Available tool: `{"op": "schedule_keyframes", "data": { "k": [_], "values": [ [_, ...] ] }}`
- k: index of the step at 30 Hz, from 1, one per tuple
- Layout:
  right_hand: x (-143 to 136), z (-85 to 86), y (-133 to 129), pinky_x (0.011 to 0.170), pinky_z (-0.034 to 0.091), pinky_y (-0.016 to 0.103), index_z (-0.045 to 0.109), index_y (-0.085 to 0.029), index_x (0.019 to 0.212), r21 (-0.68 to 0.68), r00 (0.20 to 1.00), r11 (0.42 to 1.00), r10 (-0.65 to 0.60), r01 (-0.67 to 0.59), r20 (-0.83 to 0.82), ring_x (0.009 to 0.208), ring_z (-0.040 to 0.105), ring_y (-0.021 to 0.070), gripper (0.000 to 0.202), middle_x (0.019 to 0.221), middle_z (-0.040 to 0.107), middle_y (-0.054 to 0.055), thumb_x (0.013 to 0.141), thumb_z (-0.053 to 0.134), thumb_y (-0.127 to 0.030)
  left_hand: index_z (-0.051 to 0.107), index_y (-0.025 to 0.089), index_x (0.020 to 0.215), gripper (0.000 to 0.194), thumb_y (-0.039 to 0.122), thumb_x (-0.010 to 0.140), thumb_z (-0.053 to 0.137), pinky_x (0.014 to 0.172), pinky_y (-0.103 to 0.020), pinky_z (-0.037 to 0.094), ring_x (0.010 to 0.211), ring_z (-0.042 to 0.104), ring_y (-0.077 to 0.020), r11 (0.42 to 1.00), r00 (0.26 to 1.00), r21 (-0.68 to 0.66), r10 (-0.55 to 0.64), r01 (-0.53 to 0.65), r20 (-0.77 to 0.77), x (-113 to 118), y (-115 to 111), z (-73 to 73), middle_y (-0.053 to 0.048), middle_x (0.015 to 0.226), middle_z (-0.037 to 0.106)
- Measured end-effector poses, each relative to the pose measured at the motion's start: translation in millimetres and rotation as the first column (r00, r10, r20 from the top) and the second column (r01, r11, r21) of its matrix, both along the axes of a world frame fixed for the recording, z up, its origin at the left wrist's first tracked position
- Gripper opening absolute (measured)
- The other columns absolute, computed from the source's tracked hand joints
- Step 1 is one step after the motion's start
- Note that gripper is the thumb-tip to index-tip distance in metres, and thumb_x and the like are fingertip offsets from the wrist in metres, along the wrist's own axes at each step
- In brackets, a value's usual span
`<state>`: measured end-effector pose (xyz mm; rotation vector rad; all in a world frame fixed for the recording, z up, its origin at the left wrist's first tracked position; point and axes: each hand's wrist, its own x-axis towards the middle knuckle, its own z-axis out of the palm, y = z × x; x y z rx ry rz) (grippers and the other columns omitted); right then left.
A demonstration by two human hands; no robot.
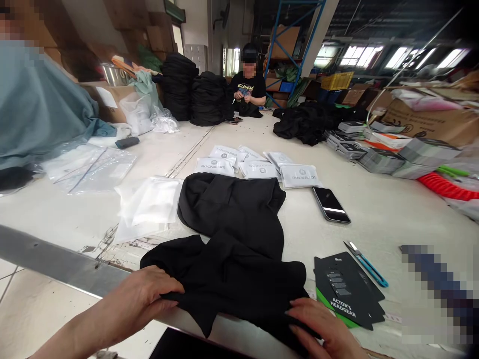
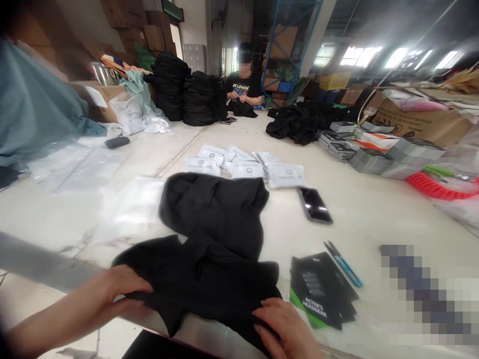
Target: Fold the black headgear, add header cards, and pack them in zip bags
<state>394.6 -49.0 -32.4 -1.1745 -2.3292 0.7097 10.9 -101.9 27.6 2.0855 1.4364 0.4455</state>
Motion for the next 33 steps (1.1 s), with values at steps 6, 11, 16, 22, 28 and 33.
{"op": "schedule_keyframes", "data": {
  "k": [6, 11, 16, 22, 28, 33],
  "values": [
    [-10, 69.2, 103, 0.067, 0.053, 0.032, 0.071, -0.024, 0.082, -0.113, 0.982, 0.976, -0.189, 0.186, -0.02, 0.073, 0.065, 0.0219, 0.024, 0.08, 0.071, 0.002, 0.076, 0.06, -0.044, 0.069, 0.02, 0.087, 0.023, 0.037, 0.082, 0.053, 0.064, -0.024, 0.051, 0.074, 0.065, -0.0183, 0.964, 0.994, -0.262, -0.02, 0.047, 0.103, -17, 106, 52.5, 0.001, 0.081, 0.07],
    [-32, 161.6, 193, 0.074, 0.047, 0.037, 0.068, -0.02, 0.091, 0.121, 0.851, 0.896, -0.353, 0.427, -0.389, 0.076, 0.062, 0.0199, 0.031, 0.081, 0.068, 0.003, 0.073, 0.063, -0.045, 0.061, -0.006, 0.098, 0.055, 0.042, 0.084, 0.037, 0.07, -0.032, 0.045, 0.075, 0.062, -0.0172, 0.987, 0.999, 0.155, 0.046, -0.045, -0.004, -14, 200, 135.5, 0.001, 0.077, 0.066],
    [-40, 187.6, 186, 0.076, 0.048, 0.04, 0.065, -0.029, 0.097, 0.389, 0.825, 0.766, -0.31, 0.512, -0.473, 0.08, 0.062, 0.0228, 0.025, 0.086, 0.066, 0.005, 0.079, 0.06, -0.044, 0.067, 0.012, 0.1, 0.038, 0.043, 0.082, 0.054, 0.081, -0.039, 0.046, 0.088, 0.064, -0.0247, 0.807, 0.988, 0.576, 0.157, -0.131, 0.005, -24, 207, 164.4, 0.0, 0.087, 0.068],
    [-33, 64.1, 136, 0.079, 0.054, 0.04, 0.066, -0.028, 0.1, 0.468, 0.984, 0.876, -0.037, 0.117, -0.177, 0.089, 0.065, 0.0233, 0.02, 0.094, 0.07, 0.004, 0.082, 0.057, -0.028, 0.066, 0.027, 0.107, 0.03, 0.036, 0.089, 0.045, 0.085, -0.038, 0.047, 0.089, 0.062, -0.0204, 0.806, 0.945, 0.581, 0.093, 0.113, -0.314, -55, 159, 47.2, -0.002, 0.099, 0.068],
    [-27, -26.4, 103, 0.079, 0.055, 0.037, 0.067, -0.025, 0.101, 0.444, 0.976, 0.87, 0.179, -0.216, 0.124, 0.097, 0.063, 0.0233, 0.025, 0.099, 0.07, 0.006, 0.08, 0.058, -0.015, 0.061, 0.028, 0.114, 0.034, 0.016, 0.089, 0.042, 0.091, -0.038, 0.043, 0.098, 0.06, -0.0206, 0.924, 0.91, 0.32, -0.066, 0.21, -0.409, -58, 124, -44.7, -0.006, 0.106, 0.067],
    [-25, -23.2, 92, 0.077, 0.054, 0.036, 0.067, -0.023, 0.098, 0.404, 0.971, 0.886, 0.178, -0.228, 0.159, 0.094, 0.064, 0.0229, 0.021, 0.1, 0.069, 0.008, 0.08, 0.059, -0.018, 0.063, 0.029, 0.111, 0.029, 0.035, 0.083, 0.055, 0.089, -0.038, 0.044, 0.097, 0.06, -0.022, 0.95, 0.936, 0.247, -0.099, 0.189, -0.338, -50, 122, -27.2, -0.004, 0.105, 0.067]
  ]
}}
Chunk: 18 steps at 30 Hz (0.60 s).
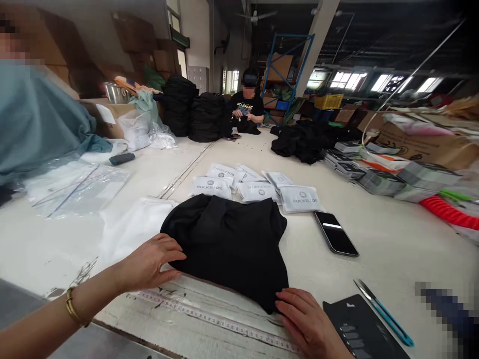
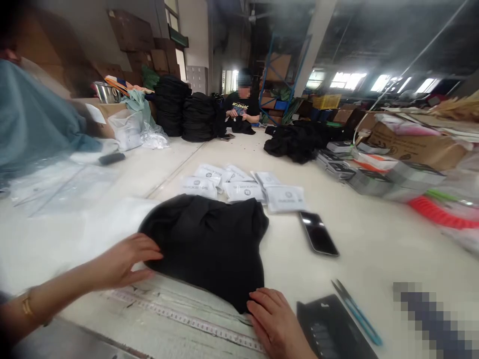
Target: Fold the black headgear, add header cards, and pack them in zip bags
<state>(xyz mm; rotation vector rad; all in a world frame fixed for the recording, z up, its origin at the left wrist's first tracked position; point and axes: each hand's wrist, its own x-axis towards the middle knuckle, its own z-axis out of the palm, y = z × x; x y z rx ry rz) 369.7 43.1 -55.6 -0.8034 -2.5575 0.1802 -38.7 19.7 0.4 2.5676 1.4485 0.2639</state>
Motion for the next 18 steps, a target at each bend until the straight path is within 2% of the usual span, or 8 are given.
{"op": "schedule_keyframes", "data": {
  "k": [2, 4, 6, 8, 10, 14, 16, 18],
  "values": [
    [-2, 6.4, 1, 0.076, 0.054, 0.037, 0.067, -0.024, 0.093, -0.088, 0.999, 0.996, -0.025, 0.022, -0.033, 0.09, 0.064, 0.023, 0.016, 0.098, 0.069, 0.008, 0.079, 0.06, -0.024, 0.064, 0.028, 0.11, 0.032, 0.042, 0.083, 0.054, 0.086, -0.037, 0.046, 0.098, 0.06, -0.0229, 1.0, 0.999, 0.011, 0.023, -0.024, 0.035, 9, 6, 7.1, -0.005, 0.105, 0.067],
    [-8, 13.4, 12, 0.075, 0.053, 0.037, 0.067, -0.023, 0.089, -0.222, 0.983, 0.968, -0.147, 0.121, -0.106, 0.086, 0.063, 0.0228, 0.014, 0.094, 0.069, 0.008, 0.08, 0.058, -0.03, 0.062, 0.026, 0.113, 0.035, 0.044, 0.087, 0.048, 0.089, -0.038, 0.044, 0.105, 0.057, -0.024, 0.995, 0.997, 0.074, 0.067, -0.07, 0.032, 24, 18, 6.4, -0.007, 0.112, 0.065],
    [-17, 19.1, 34, 0.073, 0.051, 0.036, 0.065, -0.023, 0.087, -0.427, 0.906, 0.86, -0.382, 0.278, -0.181, 0.079, 0.063, 0.0216, 0.019, 0.086, 0.068, 0.006, 0.083, 0.052, -0.036, 0.058, 0.025, 0.12, 0.04, 0.047, 0.089, 0.041, 0.097, -0.043, 0.038, 0.117, 0.05, -0.0256, 0.982, 0.993, 0.152, 0.116, -0.115, 0.001, 41, 36, -1.7, -0.008, 0.125, 0.058],
    [-30, 21.4, 64, 0.07, 0.05, 0.035, 0.063, -0.022, 0.084, -0.633, 0.76, 0.674, -0.618, 0.381, -0.2, 0.073, 0.063, 0.0205, 0.025, 0.079, 0.067, 0.004, 0.082, 0.05, -0.043, 0.051, 0.026, 0.127, 0.046, 0.05, 0.09, 0.037, 0.103, -0.048, 0.03, 0.127, 0.039, -0.0279, 0.965, 0.987, 0.218, 0.159, -0.147, -0.039, 60, 57, -14.2, -0.008, 0.137, 0.047],
    [-43, 19.4, 96, 0.067, 0.05, 0.035, 0.061, -0.02, 0.09, -0.679, 0.666, 0.593, -0.718, 0.432, -0.203, 0.071, 0.063, 0.0207, 0.032, 0.08, 0.066, 0.004, 0.079, 0.051, -0.048, 0.045, 0.027, 0.132, 0.051, 0.052, 0.09, 0.035, 0.106, -0.053, 0.021, 0.133, 0.028, -0.0303, 0.951, 0.977, 0.257, 0.2, -0.175, -0.073, 75, 76, -27.1, -0.009, 0.144, 0.036],
    [-65, 8.7, 137, 0.062, 0.047, 0.035, 0.054, -0.015, 0.103, -0.677, 0.584, 0.55, -0.783, 0.489, -0.214, 0.067, 0.061, 0.0229, 0.049, 0.069, 0.062, 0.003, 0.064, 0.065, -0.043, 0.039, 0.026, 0.136, 0.055, 0.055, 0.089, 0.032, 0.105, -0.058, 0.015, 0.135, 0.023, -0.0327, 0.942, 0.964, 0.263, 0.243, -0.207, -0.112, 89, 96, -42.5, -0.012, 0.147, 0.03],
    [-69, 4.7, 143, 0.061, 0.046, 0.033, 0.053, -0.015, 0.102, -0.673, 0.566, 0.551, -0.791, 0.494, -0.232, 0.063, 0.059, 0.0218, 0.044, 0.062, 0.058, 0.0, 0.064, 0.063, -0.034, 0.038, 0.026, 0.137, 0.056, 0.056, 0.089, 0.032, 0.105, -0.057, 0.016, 0.135, 0.024, -0.0325, 0.946, 0.965, 0.257, 0.234, -0.197, -0.12, 89, 99, -43.3, -0.012, 0.146, 0.031],
    [-66, 2.6, 142, 0.063, 0.045, 0.032, 0.051, -0.018, 0.101, -0.657, 0.543, 0.566, -0.794, 0.499, -0.271, 0.062, 0.057, 0.0196, 0.034, 0.062, 0.056, -0.002, 0.068, 0.054, -0.028, 0.037, 0.026, 0.137, 0.057, 0.056, 0.089, 0.032, 0.106, -0.056, 0.015, 0.136, 0.021, -0.0319, 0.945, 0.966, 0.266, 0.228, -0.191, -0.117, 88, 101, -41.9, -0.011, 0.147, 0.03]
  ]
}}
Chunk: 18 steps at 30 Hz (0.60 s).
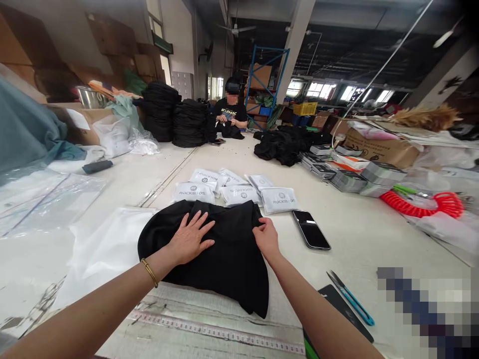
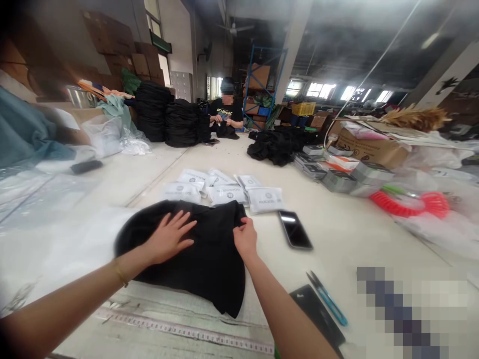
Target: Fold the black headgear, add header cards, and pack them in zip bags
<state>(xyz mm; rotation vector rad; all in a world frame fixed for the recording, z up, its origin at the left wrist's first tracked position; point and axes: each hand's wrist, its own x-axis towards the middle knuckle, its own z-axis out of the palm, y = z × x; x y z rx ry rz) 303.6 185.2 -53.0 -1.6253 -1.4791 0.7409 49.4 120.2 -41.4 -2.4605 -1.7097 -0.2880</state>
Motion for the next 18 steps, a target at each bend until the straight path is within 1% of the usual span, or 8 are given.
{"op": "schedule_keyframes", "data": {
  "k": [2, 4, 7, 9, 11, 14, 16, 18],
  "values": [
    [7, -1.8, -3, 0.066, 0.044, 0.031, 0.05, -0.02, 0.1, 0.038, 0.999, 0.999, -0.032, 0.032, -0.009, 0.063, 0.056, 0.0182, 0.028, 0.065, 0.056, -0.002, 0.073, 0.047, -0.026, 0.034, 0.027, 0.138, 0.057, 0.056, 0.09, 0.031, 0.107, -0.056, 0.012, 0.137, 0.017, -0.0313, 1.0, 1.0, -0.01, 0.001, -0.001, 0.007, 1, 4, 0.2, -0.01, 0.148, 0.027],
    [13, -4.7, -4, 0.066, 0.044, 0.031, 0.05, -0.02, 0.094, 0.042, 0.999, 0.998, -0.037, 0.038, -0.01, 0.065, 0.056, 0.0184, 0.022, 0.069, 0.058, 0.0, 0.074, 0.047, -0.03, 0.035, 0.028, 0.138, 0.057, 0.056, 0.09, 0.029, 0.106, -0.057, 0.012, 0.136, 0.019, -0.0318, 0.999, 1.0, -0.054, 0.005, -0.004, 0.014, 3, 10, -3.0, -0.01, 0.148, 0.027],
    [16, -10.6, -3, 0.062, 0.045, 0.03, 0.052, -0.02, 0.084, 0.01, 0.999, 0.999, 0.034, -0.034, -0.002, 0.064, 0.057, 0.019, 0.023, 0.067, 0.059, 0.001, 0.071, 0.055, -0.038, 0.041, 0.028, 0.135, 0.057, 0.058, 0.089, 0.029, 0.103, -0.06, 0.016, 0.134, 0.025, -0.0347, 0.993, 1.0, -0.122, -0.002, 0.003, 0.016, 6, 20, -10.7, -0.011, 0.145, 0.033],
    [13, -13.8, -2, 0.058, 0.045, 0.028, 0.052, -0.02, 0.082, 0.006, 0.997, 0.997, 0.078, -0.078, 0.009, 0.058, 0.056, 0.0176, 0.022, 0.059, 0.057, -0.002, 0.069, 0.057, -0.038, 0.043, 0.028, 0.133, 0.056, 0.059, 0.088, 0.03, 0.102, -0.061, 0.016, 0.133, 0.026, -0.0359, 0.991, 1.0, -0.134, -0.01, 0.013, 0.018, 7, 23, -12.3, -0.012, 0.145, 0.034],
    [9, -15.8, -2, 0.057, 0.044, 0.027, 0.051, -0.021, 0.083, 0.033, 0.997, 0.997, 0.068, -0.069, 0.03, 0.055, 0.055, 0.016, 0.018, 0.055, 0.054, -0.005, 0.07, 0.054, -0.034, 0.043, 0.028, 0.133, 0.057, 0.059, 0.088, 0.03, 0.102, -0.062, 0.012, 0.134, 0.024, -0.0358, 0.992, 1.0, -0.129, -0.011, 0.014, 0.021, 9, 24, -8.4, -0.012, 0.145, 0.032],
    [11, -17.6, 1, 0.058, 0.044, 0.027, 0.049, -0.021, 0.084, 0.069, 0.996, 0.998, 0.006, -0.013, 0.094, 0.055, 0.055, 0.0156, 0.014, 0.056, 0.053, -0.005, 0.073, 0.047, -0.03, 0.041, 0.03, 0.134, 0.055, 0.058, 0.089, 0.028, 0.105, -0.06, 0.006, 0.137, 0.016, -0.0328, 0.996, 0.999, -0.077, -0.036, 0.039, 0.038, 19, 24, 2.3, -0.01, 0.148, 0.028],
    [19, -18.1, 8, 0.055, 0.044, 0.027, 0.05, -0.021, 0.078, 0.064, 0.986, 0.998, -0.013, 0.002, 0.164, 0.054, 0.056, 0.0166, 0.014, 0.055, 0.054, -0.004, 0.077, 0.044, -0.033, 0.04, 0.031, 0.135, 0.053, 0.057, 0.089, 0.029, 0.106, -0.058, 0.005, 0.137, 0.014, -0.0309, 0.996, 0.996, -0.048, -0.074, 0.077, 0.054, 33, 28, 5.7, -0.008, 0.149, 0.026],
    [30, -17.6, 21, 0.056, 0.045, 0.029, 0.052, -0.02, 0.077, 0.061, 0.967, 0.998, -0.032, 0.017, 0.251, 0.057, 0.058, 0.0183, 0.023, 0.059, 0.057, 0.0, 0.081, 0.039, -0.039, 0.037, 0.031, 0.136, 0.055, 0.058, 0.089, 0.029, 0.106, -0.057, 0.007, 0.137, 0.015, -0.0305, 0.993, 0.993, -0.061, -0.098, 0.102, 0.068, 48, 36, 2.5, -0.009, 0.149, 0.025]
  ]
}}
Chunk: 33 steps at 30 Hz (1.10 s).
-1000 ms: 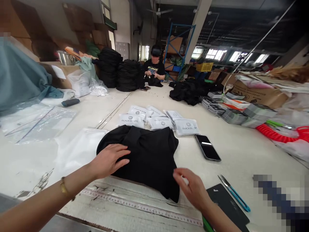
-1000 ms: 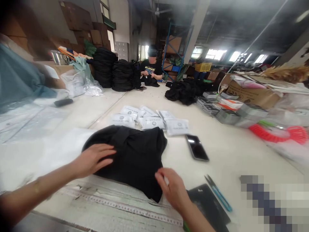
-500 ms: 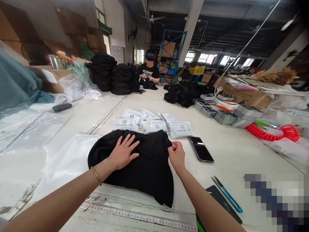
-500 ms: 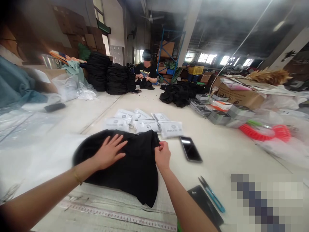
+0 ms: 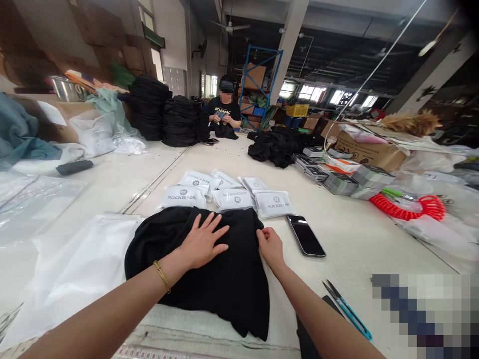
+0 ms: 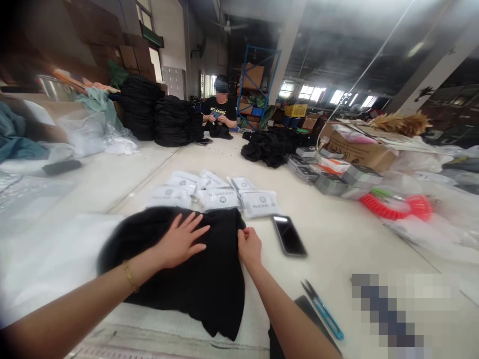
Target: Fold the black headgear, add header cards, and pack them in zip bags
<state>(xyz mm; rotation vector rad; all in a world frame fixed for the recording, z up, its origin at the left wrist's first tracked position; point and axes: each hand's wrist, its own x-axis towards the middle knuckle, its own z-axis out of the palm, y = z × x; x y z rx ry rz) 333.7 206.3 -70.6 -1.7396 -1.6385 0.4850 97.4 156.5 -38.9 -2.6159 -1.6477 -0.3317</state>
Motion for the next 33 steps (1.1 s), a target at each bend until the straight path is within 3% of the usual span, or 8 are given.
{"op": "schedule_keyframes", "data": {
  "k": [4, 9, 16, 21, 25, 28, 31, 33],
  "values": [
    [24, 4.1, 39, 0.075, 0.047, 0.036, 0.054, -0.014, 0.104, 0.035, 0.972, 0.999, -0.04, 0.032, 0.233, 0.086, 0.062, 0.0247, 0.035, 0.093, 0.065, 0.012, 0.082, 0.04, -0.038, 0.035, 0.03, 0.138, 0.062, 0.064, 0.086, 0.028, 0.103, -0.061, 0.013, 0.135, 0.021, -0.0351, 0.998, 1.0, -0.063, 0.012, -0.012, 0.008, 21, 15, -18.0, -0.012, 0.147, 0.029],
    [40, 6.1, 86, 0.1, 0.03, 0.048, 0.043, -0.015, 0.13, 0.067, 0.833, 0.99, 0.07, -0.127, 0.549, 0.131, 0.028, 0.036, 0.06, 0.145, 0.029, 0.018, 0.071, 0.05, -0.006, 0.031, 0.031, 0.139, 0.065, 0.066, 0.085, 0.025, 0.104, -0.062, 0.011, 0.135, 0.02, -0.0358, 0.996, 0.999, -0.085, 0.017, -0.014, 0.03, 21, 19, -26.8, -0.011, 0.148, 0.027],
    [45, 0.3, 119, 0.097, 0.038, 0.045, 0.049, -0.015, 0.127, 0.042, 0.615, 0.93, 0.207, -0.365, 0.761, 0.124, 0.042, 0.0302, 0.056, 0.134, 0.048, 0.014, 0.075, 0.038, 0.004, 0.029, 0.033, 0.14, 0.067, 0.068, 0.083, 0.024, 0.104, -0.062, 0.009, 0.136, 0.017, -0.036, 0.993, 0.998, -0.119, 0.034, -0.027, 0.061, 21, 19, -25.0, -0.01, 0.149, 0.024],
    [51, 25.5, 122, 0.085, 0.049, 0.042, 0.054, -0.013, 0.121, 0.177, 0.636, 0.919, 0.097, -0.353, 0.765, 0.106, 0.058, 0.0289, 0.046, 0.124, 0.058, 0.014, 0.081, 0.036, -0.003, 0.03, 0.034, 0.139, 0.07, 0.072, 0.081, 0.024, 0.104, -0.062, 0.006, 0.136, 0.013, -0.0373, 0.99, 0.994, -0.137, 0.051, -0.037, 0.101, 20, 20, -29.7, -0.011, 0.15, 0.021],
    [37, 82.3, 87, 0.084, 0.051, 0.037, 0.046, -0.013, 0.129, 0.383, 0.734, 0.87, -0.035, -0.312, 0.678, 0.107, 0.058, 0.0248, 0.048, 0.129, 0.055, 0.012, 0.084, 0.032, -0.005, 0.032, 0.032, 0.139, 0.072, 0.072, 0.078, 0.031, 0.105, -0.062, 0.002, 0.137, 0.009, -0.0384, 0.982, 0.986, -0.18, 0.077, -0.05, 0.147, 21, 22, -26.5, -0.012, 0.15, 0.02],
    [14, 127.7, 21, 0.089, 0.048, 0.035, 0.049, -0.014, 0.126, 0.581, 0.778, 0.643, 0.037, -0.498, 0.627, 0.11, 0.057, 0.0217, 0.049, 0.124, 0.059, 0.01, 0.081, 0.034, -0.002, 0.046, 0.025, 0.132, 0.074, 0.069, 0.072, 0.05, 0.107, -0.058, -0.004, 0.137, 0.006, -0.0377, 0.976, 0.922, -0.212, 0.124, -0.046, 0.367, 24, 20, -12.9, -0.012, 0.149, 0.024],
    [-12, 139.5, -62, 0.09, 0.045, 0.038, 0.047, -0.012, 0.127, 0.585, 0.691, 0.425, 0.152, -0.691, 0.707, 0.116, 0.053, 0.0246, 0.049, 0.122, 0.06, 0.013, 0.081, 0.036, -0.002, 0.059, 0.021, 0.118, 0.065, 0.066, 0.072, 0.054, 0.111, -0.051, 0.006, 0.136, 0.018, -0.0353, 0.951, 0.59, -0.308, 0.243, 0.01, 0.77, 19, -3, 5.8, -0.01, 0.142, 0.039],
    [-32, 118.7, -109, 0.088, 0.045, 0.039, 0.054, -0.009, 0.12, 0.554, 0.645, 0.351, 0.245, -0.755, 0.724, 0.113, 0.055, 0.0273, 0.041, 0.118, 0.062, 0.014, 0.085, 0.034, -0.007, 0.054, 0.018, 0.123, 0.069, 0.068, 0.082, 0.031, 0.105, -0.051, 0.026, 0.126, 0.038, -0.0343, 0.928, 0.39, -0.37, 0.323, 0.05, 0.862, 6, -33, 14.9, -0.012, 0.132, 0.051]
  ]
}}
